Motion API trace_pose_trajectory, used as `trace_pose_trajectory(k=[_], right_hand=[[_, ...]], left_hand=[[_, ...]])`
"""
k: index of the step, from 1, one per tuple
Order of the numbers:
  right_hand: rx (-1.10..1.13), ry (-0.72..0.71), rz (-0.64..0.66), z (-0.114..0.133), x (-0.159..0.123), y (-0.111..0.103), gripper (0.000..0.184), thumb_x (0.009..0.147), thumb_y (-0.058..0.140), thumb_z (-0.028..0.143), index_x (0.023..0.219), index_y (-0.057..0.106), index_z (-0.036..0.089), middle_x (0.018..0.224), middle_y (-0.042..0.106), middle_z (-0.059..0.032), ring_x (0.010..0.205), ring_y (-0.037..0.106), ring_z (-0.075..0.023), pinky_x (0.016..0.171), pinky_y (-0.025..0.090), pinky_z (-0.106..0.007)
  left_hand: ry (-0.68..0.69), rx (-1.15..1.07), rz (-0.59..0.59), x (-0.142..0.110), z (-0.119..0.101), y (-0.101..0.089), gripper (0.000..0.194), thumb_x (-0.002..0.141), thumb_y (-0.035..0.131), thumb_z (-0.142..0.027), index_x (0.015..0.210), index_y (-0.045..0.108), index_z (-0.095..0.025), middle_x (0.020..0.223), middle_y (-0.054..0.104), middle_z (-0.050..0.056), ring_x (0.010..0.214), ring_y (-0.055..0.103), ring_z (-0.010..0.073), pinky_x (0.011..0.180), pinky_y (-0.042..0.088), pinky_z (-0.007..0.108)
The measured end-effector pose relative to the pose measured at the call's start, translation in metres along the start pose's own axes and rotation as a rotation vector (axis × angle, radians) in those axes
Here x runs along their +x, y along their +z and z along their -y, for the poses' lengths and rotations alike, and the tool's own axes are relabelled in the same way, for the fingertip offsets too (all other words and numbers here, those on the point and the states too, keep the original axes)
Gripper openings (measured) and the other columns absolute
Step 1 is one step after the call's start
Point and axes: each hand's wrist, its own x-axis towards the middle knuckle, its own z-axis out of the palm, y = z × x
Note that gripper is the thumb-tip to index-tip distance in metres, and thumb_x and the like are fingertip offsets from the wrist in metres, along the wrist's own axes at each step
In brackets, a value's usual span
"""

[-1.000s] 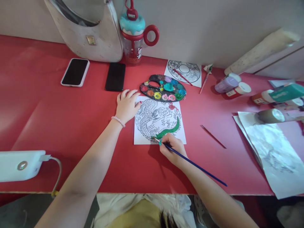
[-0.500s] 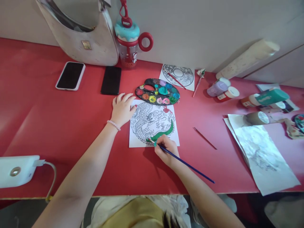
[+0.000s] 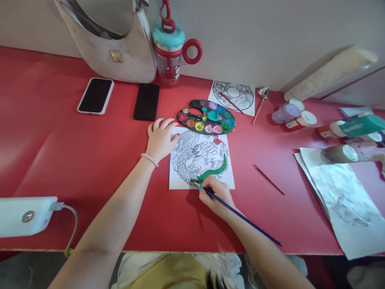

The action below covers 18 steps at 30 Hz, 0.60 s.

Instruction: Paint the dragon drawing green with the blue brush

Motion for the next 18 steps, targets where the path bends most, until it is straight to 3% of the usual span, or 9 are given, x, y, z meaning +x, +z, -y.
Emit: trace_pose_trajectory(k=[18], right_hand=[[-0.042,-0.078,-0.012,-0.0038,-0.0017,-0.0005,0.015,0.074,0.050,0.010,0.070,0.043,0.023,0.057,0.046,0.0068,0.047,0.038,-0.0077,0.045,0.032,-0.019]], left_hand=[[-0.004,0.003,-0.003,0.0000,-0.0006,-0.0006,0.033,0.092,0.058,-0.026,0.125,0.061,-0.028,0.142,0.057,0.004,0.134,0.041,0.0339,0.109,0.031,0.057]])
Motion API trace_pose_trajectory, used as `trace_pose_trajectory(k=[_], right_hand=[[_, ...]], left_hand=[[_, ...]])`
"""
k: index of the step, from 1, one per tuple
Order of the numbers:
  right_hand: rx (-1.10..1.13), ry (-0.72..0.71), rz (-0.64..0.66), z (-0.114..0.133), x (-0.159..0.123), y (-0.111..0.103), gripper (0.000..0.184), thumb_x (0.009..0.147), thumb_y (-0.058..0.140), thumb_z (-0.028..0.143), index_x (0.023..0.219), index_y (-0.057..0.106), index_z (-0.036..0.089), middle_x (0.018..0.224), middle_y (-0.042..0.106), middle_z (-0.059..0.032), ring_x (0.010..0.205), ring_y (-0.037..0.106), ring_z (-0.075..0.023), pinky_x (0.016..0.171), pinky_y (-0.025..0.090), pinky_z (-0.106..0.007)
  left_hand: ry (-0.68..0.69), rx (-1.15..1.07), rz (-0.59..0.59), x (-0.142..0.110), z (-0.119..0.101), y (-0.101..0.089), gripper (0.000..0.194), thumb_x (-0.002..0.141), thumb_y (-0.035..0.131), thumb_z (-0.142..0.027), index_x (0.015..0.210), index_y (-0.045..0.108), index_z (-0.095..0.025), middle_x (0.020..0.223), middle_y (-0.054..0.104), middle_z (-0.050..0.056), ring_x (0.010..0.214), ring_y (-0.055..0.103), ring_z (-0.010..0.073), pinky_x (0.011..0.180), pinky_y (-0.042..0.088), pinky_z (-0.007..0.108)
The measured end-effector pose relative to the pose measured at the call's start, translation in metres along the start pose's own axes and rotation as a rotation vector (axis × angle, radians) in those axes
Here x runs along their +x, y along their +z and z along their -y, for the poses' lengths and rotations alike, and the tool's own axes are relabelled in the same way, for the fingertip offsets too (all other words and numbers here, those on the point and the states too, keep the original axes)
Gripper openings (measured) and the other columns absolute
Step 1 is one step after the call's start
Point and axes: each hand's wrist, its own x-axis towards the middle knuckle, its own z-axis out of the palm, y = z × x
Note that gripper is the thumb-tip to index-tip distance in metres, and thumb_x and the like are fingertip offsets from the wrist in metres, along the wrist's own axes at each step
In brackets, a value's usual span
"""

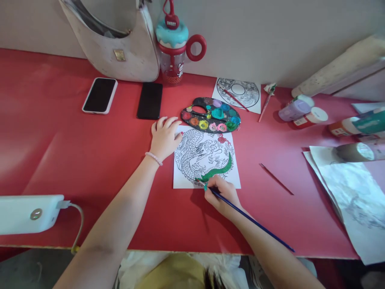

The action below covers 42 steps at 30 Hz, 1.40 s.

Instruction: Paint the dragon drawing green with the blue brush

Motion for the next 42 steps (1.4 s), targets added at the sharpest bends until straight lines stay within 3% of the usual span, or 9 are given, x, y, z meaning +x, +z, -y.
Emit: trace_pose_trajectory(k=[20,30,36,42], right_hand=[[0.016,0.073,-0.036,-0.0004,-0.0023,0.0035,0.014,0.072,0.050,0.012,0.066,0.042,0.023,0.056,0.049,0.0054,0.048,0.040,-0.0087,0.046,0.032,-0.021],[0.006,-0.011,-0.034,-0.0028,-0.0007,0.0016,0.015,0.069,0.049,0.012,0.064,0.041,0.023,0.053,0.047,0.0057,0.046,0.039,-0.0085,0.044,0.031,-0.020],[0.016,0.023,-0.014,0.0001,-0.0005,0.0003,0.013,0.070,0.050,0.014,0.064,0.042,0.023,0.053,0.047,0.0053,0.045,0.040,-0.0088,0.045,0.032,-0.020],[0.032,0.040,-0.073,-0.0040,-0.0031,0.0025,0.012,0.069,0.049,0.016,0.065,0.042,0.023,0.053,0.046,0.0054,0.044,0.036,-0.0086,0.043,0.030,-0.021]], left_hand=[[-0.008,-0.005,0.018,0.0005,-0.0007,-0.0017,0.034,0.092,0.058,-0.026,0.126,0.061,-0.027,0.142,0.056,0.004,0.134,0.040,0.0341,0.109,0.031,0.057],[-0.006,-0.013,0.019,0.0004,0.0008,-0.0006,0.035,0.092,0.057,-0.027,0.126,0.061,-0.028,0.143,0.056,0.003,0.134,0.039,0.0341,0.109,0.031,0.057],[-0.007,-0.018,0.018,0.0007,0.0008,-0.0004,0.034,0.092,0.058,-0.027,0.126,0.061,-0.027,0.143,0.056,0.004,0.134,0.039,0.0346,0.109,0.030,0.058],[-0.006,-0.024,0.018,0.0006,0.0010,-0.0003,0.034,0.092,0.058,-0.027,0.126,0.060,-0.028,0.143,0.056,0.004,0.134,0.039,0.0346,0.110,0.030,0.058]])
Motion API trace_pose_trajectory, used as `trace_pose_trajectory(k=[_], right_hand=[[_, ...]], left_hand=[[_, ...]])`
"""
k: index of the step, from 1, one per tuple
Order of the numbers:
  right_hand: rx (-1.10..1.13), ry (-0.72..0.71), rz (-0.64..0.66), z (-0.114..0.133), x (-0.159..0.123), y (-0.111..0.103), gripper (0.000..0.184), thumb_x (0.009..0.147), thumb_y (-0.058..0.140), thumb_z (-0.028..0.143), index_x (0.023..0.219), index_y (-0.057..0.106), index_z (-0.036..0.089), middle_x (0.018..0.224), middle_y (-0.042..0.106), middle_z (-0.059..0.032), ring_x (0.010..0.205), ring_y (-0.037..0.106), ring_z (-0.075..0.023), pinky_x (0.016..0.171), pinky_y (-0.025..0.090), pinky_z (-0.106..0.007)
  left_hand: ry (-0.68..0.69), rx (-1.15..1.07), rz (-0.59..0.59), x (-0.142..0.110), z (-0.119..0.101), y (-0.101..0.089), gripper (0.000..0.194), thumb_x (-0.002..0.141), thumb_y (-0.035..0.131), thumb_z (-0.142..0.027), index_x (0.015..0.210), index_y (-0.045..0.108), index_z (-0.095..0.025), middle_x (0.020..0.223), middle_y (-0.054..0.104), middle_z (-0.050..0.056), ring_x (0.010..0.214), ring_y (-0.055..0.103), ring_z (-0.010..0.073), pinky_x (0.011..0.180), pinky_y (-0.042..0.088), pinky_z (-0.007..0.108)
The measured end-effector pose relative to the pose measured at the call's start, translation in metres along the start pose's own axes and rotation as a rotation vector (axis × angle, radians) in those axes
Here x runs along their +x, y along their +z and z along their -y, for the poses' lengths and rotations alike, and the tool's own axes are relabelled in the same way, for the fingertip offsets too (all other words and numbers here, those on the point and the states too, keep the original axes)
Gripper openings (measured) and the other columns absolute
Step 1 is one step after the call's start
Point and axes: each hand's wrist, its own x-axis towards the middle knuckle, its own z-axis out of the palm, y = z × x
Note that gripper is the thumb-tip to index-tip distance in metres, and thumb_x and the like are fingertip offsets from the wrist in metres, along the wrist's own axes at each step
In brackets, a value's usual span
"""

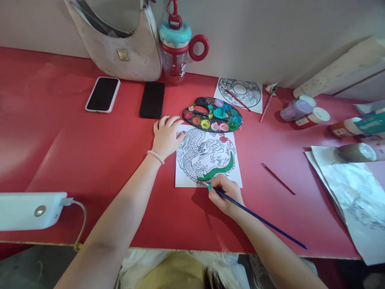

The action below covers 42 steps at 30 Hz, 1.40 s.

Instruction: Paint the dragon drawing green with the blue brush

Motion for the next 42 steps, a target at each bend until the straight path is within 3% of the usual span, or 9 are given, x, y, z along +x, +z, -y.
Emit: trace_pose_trajectory(k=[9,16,42], right_hand=[[0.023,0.069,-0.021,0.0041,0.0015,-0.0025,0.012,0.069,0.051,0.018,0.068,0.041,0.024,0.052,0.043,0.0068,0.041,0.033,-0.0082,0.041,0.029,-0.022],[-0.019,0.029,-0.050,-0.0007,-0.0010,0.0005,0.011,0.070,0.051,0.017,0.068,0.042,0.024,0.052,0.042,0.0071,0.042,0.034,-0.0078,0.042,0.029,-0.021],[0.010,0.059,0.077,0.0066,0.0063,-0.0032,0.011,0.070,0.049,0.016,0.066,0.041,0.023,0.054,0.044,0.0057,0.044,0.038,-0.0087,0.043,0.032,-0.021]], left_hand=[[0.000,0.006,-0.011,-0.0002,-0.0007,0.0000,0.034,0.092,0.057,-0.027,0.126,0.061,-0.029,0.142,0.056,0.003,0.134,0.040,0.0343,0.109,0.031,0.058],[0.003,-0.003,-0.007,-0.0002,-0.0001,0.0004,0.035,0.092,0.057,-0.027,0.126,0.061,-0.028,0.142,0.056,0.004,0.134,0.039,0.0346,0.110,0.030,0.058],[-0.006,0.003,-0.005,-0.0006,-0.0016,-0.0007,0.034,0.092,0.057,-0.026,0.126,0.061,-0.028,0.143,0.056,0.004,0.134,0.039,0.0343,0.110,0.030,0.057]])
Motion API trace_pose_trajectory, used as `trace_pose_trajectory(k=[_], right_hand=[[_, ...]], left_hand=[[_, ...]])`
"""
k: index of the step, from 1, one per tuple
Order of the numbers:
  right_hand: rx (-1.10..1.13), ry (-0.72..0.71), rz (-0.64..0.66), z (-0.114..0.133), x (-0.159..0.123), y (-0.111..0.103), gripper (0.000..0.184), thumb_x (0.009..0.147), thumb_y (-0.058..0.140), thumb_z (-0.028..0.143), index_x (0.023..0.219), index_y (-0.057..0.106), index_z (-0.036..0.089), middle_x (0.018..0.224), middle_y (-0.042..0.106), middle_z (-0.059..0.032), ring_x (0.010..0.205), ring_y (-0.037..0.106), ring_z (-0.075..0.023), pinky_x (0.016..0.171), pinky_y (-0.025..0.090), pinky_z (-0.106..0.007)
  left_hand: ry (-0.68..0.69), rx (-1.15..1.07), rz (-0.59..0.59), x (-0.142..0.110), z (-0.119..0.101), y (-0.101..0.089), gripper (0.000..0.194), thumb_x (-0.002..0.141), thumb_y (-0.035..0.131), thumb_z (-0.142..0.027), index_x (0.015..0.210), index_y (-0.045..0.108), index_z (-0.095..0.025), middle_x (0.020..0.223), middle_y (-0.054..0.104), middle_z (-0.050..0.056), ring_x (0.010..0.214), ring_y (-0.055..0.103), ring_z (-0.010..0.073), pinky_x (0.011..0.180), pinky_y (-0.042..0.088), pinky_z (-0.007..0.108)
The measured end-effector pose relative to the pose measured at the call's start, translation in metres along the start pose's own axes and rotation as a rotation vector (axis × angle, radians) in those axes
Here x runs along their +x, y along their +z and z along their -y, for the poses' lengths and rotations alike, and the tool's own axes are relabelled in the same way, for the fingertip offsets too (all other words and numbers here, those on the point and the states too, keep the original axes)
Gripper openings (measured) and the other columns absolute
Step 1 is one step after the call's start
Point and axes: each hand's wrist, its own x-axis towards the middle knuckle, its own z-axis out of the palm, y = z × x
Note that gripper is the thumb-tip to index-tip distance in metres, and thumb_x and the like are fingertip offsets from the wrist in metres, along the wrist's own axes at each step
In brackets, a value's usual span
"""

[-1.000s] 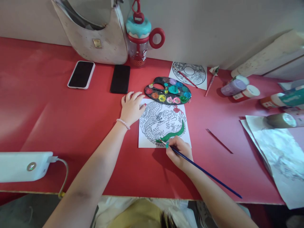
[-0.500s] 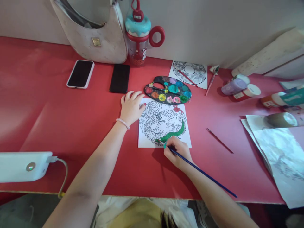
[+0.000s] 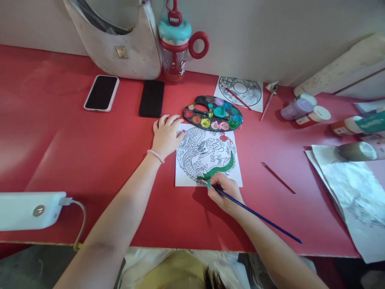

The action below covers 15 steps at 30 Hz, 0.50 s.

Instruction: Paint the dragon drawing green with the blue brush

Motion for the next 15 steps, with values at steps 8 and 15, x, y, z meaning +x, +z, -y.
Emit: trace_pose_trajectory(k=[8,15], right_hand=[[0.024,0.020,-0.006,-0.0036,-0.0022,0.0004,0.011,0.071,0.050,0.017,0.066,0.042,0.023,0.052,0.043,0.0064,0.043,0.036,-0.0082,0.042,0.030,-0.021],[0.029,0.137,-0.055,0.0049,-0.0033,0.0008,0.013,0.072,0.052,0.017,0.067,0.042,0.023,0.055,0.043,0.0061,0.047,0.037,-0.0090,0.047,0.033,-0.022]], left_hand=[[-0.001,-0.007,0.024,0.0006,0.0007,-0.0003,0.034,0.092,0.056,-0.026,0.126,0.060,-0.027,0.144,0.055,0.004,0.135,0.038,0.0342,0.111,0.028,0.057],[0.005,-0.003,0.010,0.0007,0.0015,0.0009,0.035,0.092,0.056,-0.026,0.126,0.060,-0.027,0.143,0.055,0.004,0.135,0.039,0.0347,0.111,0.028,0.058]])
